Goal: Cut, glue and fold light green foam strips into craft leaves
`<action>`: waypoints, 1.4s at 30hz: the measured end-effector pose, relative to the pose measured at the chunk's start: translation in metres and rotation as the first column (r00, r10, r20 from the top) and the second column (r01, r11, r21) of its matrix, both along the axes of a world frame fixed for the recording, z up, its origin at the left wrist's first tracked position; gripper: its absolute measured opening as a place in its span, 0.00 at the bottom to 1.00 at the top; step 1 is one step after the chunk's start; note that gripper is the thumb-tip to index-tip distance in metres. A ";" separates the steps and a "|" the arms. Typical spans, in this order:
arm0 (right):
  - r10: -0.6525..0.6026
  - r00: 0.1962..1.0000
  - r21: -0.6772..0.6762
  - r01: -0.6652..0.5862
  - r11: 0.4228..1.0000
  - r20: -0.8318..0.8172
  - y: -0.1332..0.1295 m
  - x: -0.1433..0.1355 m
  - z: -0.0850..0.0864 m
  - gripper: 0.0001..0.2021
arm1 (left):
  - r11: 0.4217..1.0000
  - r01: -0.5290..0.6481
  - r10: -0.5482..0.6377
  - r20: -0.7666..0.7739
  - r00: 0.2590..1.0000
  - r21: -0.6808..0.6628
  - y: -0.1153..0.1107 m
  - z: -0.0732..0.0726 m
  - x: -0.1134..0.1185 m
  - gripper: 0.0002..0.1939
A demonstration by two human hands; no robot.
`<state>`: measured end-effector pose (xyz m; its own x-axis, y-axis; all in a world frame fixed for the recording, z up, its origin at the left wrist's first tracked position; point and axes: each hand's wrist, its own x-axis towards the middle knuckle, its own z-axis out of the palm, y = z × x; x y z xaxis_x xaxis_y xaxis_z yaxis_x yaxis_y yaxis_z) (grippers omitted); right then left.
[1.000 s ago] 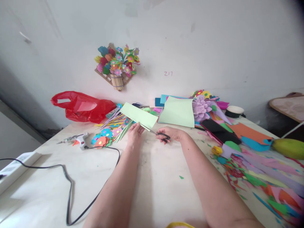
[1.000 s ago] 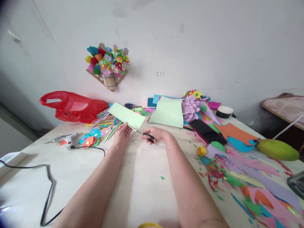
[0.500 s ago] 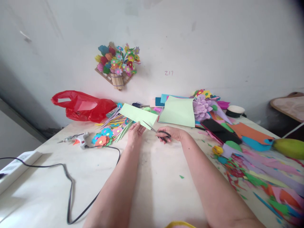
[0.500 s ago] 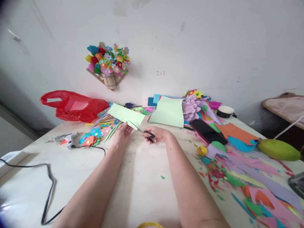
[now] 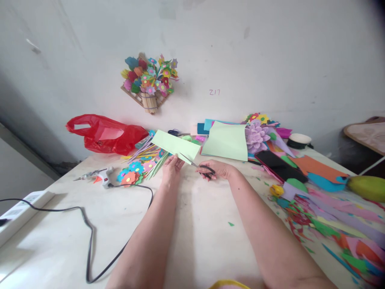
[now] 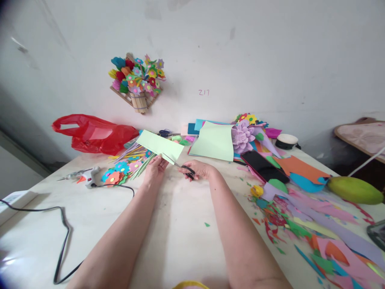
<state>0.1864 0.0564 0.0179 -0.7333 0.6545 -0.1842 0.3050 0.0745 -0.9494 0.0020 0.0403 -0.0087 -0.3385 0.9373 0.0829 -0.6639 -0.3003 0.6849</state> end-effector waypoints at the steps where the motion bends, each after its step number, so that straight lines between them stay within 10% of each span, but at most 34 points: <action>1: -0.003 1.000 0.002 0.003 1.000 0.002 0.000 0.000 0.000 0.18 | 1.000 -0.002 0.002 0.004 1.000 -0.002 0.000 0.000 0.000 0.06; 42: -0.084 0.996 0.080 0.085 0.993 -0.012 0.000 -0.002 -0.008 0.15 | 0.999 -0.037 0.039 0.076 0.996 -0.032 -0.001 0.003 0.000 0.04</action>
